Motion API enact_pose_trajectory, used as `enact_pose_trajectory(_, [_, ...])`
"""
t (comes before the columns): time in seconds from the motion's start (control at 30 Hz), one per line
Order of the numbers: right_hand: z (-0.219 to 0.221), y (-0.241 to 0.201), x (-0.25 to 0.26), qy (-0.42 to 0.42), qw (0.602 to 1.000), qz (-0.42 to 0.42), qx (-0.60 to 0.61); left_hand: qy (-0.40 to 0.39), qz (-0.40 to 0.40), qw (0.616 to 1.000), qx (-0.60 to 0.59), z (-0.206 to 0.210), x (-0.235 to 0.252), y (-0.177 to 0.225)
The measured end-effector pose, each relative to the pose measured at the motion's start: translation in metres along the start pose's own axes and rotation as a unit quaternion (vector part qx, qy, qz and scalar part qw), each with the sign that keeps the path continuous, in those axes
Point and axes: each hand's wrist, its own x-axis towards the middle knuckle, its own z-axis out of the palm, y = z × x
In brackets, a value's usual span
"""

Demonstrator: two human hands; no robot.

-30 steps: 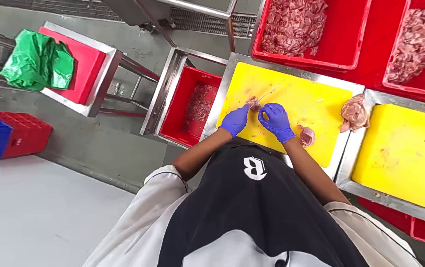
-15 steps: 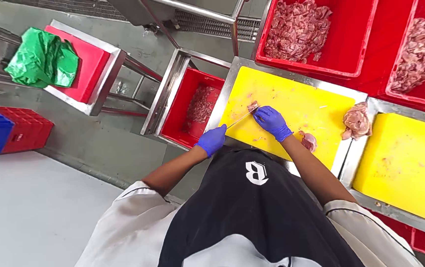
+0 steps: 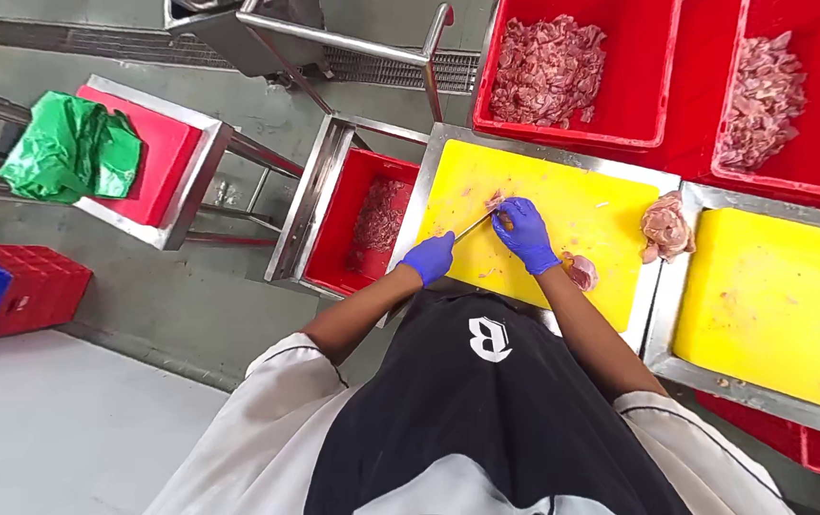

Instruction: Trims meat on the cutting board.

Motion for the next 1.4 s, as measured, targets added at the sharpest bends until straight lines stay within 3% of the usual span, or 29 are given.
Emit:
enact_pose_trajectory(0.13, [0.014,-0.009,-0.008,-0.012,0.996,-0.083,-0.006,-0.010,-0.004,1.000,-0.014,0.015,-0.019,-0.024])
enact_pose_trajectory(0.3, [0.018,-0.011,-0.023,-0.011,0.997,-0.078,0.012,-0.015,0.050,0.994,-0.097,0.022,-0.026,-0.046])
enact_pose_trajectory(0.47, [0.011,-0.011,-0.027,-0.002,0.998,-0.069,-0.001,0.053,0.031,0.996,-0.065,0.008,-0.017,-0.012])
enact_pose_trajectory(0.63, [0.013,-0.008,-0.018,-0.016,0.992,-0.125,0.019,0.052,0.017,0.998,-0.027,0.009,0.014,0.017])
enact_pose_trajectory(0.87, [0.012,-0.001,-0.013,-0.043,0.989,-0.138,0.027,-0.006,-0.052,0.999,-0.006,0.020,-0.035,-0.025])
enact_pose_trajectory(1.0, [0.016,-0.008,-0.019,-0.059,0.986,-0.146,0.057,0.000,-0.018,1.000,-0.016,0.009,-0.007,0.000])
enact_pose_trajectory(1.13, [0.009,-0.027,-0.038,-0.079,0.986,-0.093,0.117,0.028,0.055,0.997,-0.036,-0.008,0.032,0.019])
enact_pose_trajectory(1.27, [-0.004,-0.025,-0.017,-0.024,0.990,0.071,0.117,0.090,0.066,0.983,-0.144,-0.023,0.013,-0.009])
enact_pose_trajectory(1.33, [-0.008,-0.027,0.005,-0.162,0.982,0.084,0.043,0.123,0.033,0.975,-0.183,-0.030,-0.006,-0.026])
enact_pose_trajectory(1.4, [-0.004,-0.038,0.018,-0.337,0.940,-0.007,-0.060,0.146,0.009,0.967,-0.208,-0.030,-0.015,-0.047])
